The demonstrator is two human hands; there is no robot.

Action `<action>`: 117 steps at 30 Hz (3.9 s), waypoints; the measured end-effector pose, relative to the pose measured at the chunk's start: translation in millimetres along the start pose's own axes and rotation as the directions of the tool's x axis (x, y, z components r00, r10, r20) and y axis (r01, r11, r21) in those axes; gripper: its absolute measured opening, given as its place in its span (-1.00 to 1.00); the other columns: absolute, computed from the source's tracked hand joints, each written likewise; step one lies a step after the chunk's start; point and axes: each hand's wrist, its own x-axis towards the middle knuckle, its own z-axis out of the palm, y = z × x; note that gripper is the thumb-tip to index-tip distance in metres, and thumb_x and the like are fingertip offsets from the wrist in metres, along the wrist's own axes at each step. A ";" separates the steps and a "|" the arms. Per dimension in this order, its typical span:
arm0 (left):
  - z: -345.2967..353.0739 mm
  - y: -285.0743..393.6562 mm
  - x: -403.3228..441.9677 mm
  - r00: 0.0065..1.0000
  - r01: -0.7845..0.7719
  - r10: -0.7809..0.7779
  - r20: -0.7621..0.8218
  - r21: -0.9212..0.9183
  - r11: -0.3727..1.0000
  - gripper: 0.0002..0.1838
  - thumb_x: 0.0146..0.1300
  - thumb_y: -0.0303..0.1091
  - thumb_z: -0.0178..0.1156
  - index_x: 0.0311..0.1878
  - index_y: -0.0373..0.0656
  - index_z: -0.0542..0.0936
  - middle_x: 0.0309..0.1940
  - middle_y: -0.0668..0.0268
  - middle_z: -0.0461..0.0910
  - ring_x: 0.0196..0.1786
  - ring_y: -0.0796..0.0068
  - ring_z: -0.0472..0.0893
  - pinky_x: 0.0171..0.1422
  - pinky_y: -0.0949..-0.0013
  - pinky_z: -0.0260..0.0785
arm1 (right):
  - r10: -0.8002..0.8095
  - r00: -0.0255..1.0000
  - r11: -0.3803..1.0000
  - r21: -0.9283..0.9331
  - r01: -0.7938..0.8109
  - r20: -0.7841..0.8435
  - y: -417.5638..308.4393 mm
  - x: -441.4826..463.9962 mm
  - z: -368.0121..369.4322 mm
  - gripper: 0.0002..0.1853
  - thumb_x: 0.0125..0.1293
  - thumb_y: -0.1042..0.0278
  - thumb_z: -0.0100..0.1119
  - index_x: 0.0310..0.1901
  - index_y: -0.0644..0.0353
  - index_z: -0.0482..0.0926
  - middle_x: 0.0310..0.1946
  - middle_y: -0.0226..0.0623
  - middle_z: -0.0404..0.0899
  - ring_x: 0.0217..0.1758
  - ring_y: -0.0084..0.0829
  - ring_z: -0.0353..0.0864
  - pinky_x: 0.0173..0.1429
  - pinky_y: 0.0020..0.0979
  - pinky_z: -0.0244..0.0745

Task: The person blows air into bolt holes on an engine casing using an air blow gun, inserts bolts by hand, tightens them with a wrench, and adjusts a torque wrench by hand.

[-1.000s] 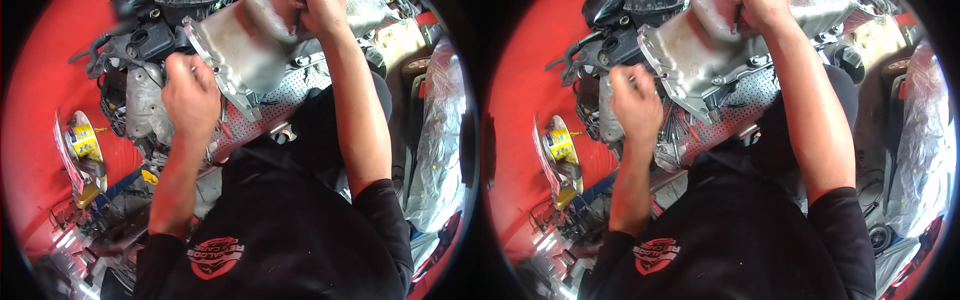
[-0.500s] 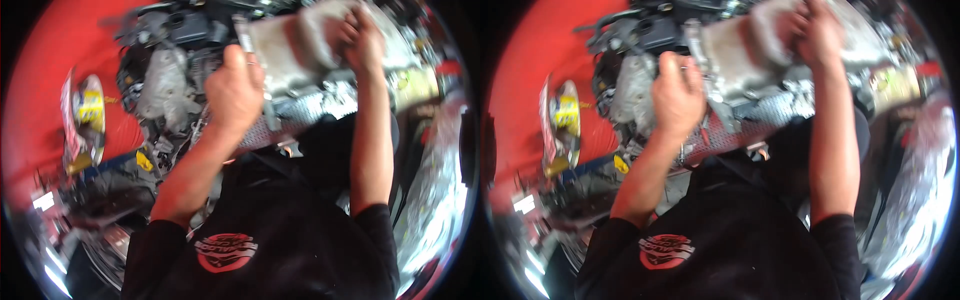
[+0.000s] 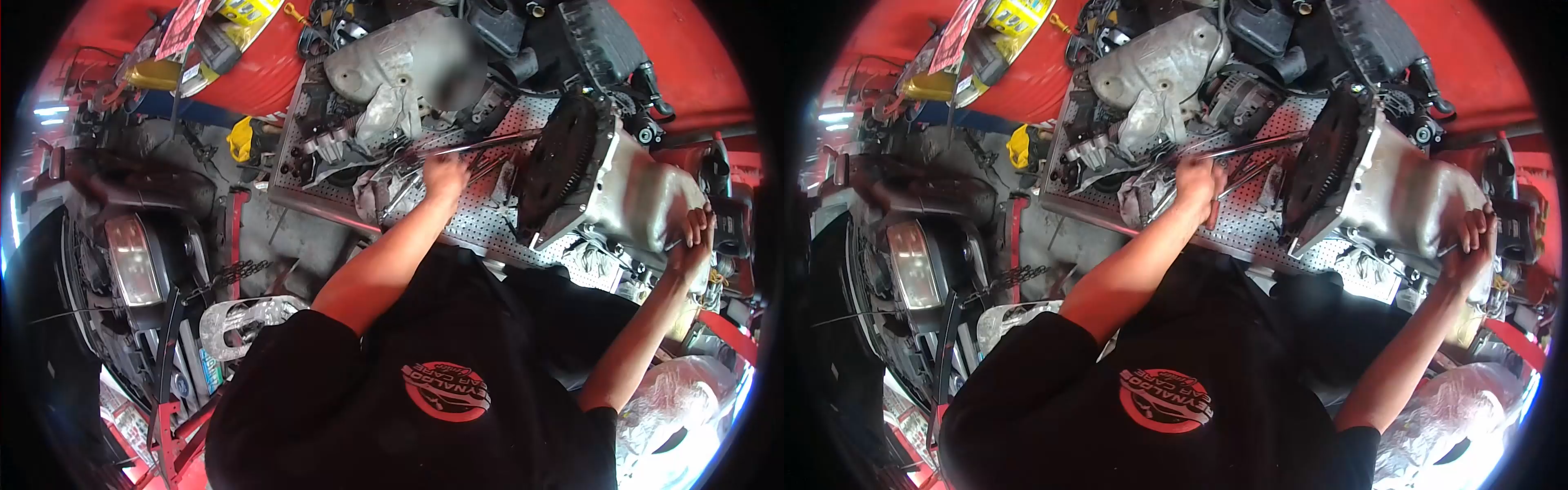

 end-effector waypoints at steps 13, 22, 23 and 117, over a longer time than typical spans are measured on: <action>-182.1 -12.5 71.7 0.901 0.049 0.419 -0.114 0.986 0.161 -0.34 -0.03 -0.10 0.52 0.09 -0.25 0.54 -0.04 0.06 0.64 0.04 0.01 0.62 0.17 0.09 0.46 | -0.151 0.988 0.967 -0.213 0.142 -0.026 24.8 -6.3 23.4 -0.73 0.59 0.31 -0.09 0.09 0.35 0.47 -0.37 -0.40 0.46 -0.52 -0.68 0.34 -0.54 -0.66 0.31; -109.0 123.9 -108.2 0.865 -0.446 0.469 0.177 0.697 0.561 -0.82 0.30 -0.50 0.29 -0.15 -0.19 0.46 -0.47 0.44 0.45 -0.47 0.68 0.43 -0.40 0.53 0.29 | -0.235 0.911 0.894 -0.444 0.066 -0.338 56.5 -15.7 86.0 -0.75 0.56 0.27 0.00 0.03 0.30 0.51 -0.34 -0.39 0.52 -0.61 -0.77 0.11 -0.58 -0.66 -0.02; -90.1 159.7 -139.6 0.877 -0.387 0.471 0.096 0.723 0.572 -0.82 0.31 -0.51 0.29 -0.14 -0.20 0.46 -0.48 0.43 0.46 -0.47 0.67 0.43 -0.40 0.51 0.30 | -0.210 0.934 0.784 -0.620 -0.015 -0.289 60.5 -16.0 86.9 -0.78 0.53 0.32 0.04 0.03 0.29 0.53 -0.36 -0.42 0.55 -0.57 -0.77 0.23 -0.55 -0.66 0.11; 262.6 234.7 -261.6 0.789 -0.612 -0.383 0.481 0.675 -0.413 -0.65 0.42 -0.15 0.20 -0.36 -0.25 0.60 -0.65 0.36 0.55 -0.79 0.67 0.29 -0.72 0.48 0.09 | -0.552 0.651 0.730 -0.679 0.076 -0.521 121.9 -65.6 103.8 -0.74 0.52 0.40 -0.02 0.03 0.39 0.56 -0.23 -0.22 0.78 -0.57 -0.64 0.45 -0.46 -0.54 0.37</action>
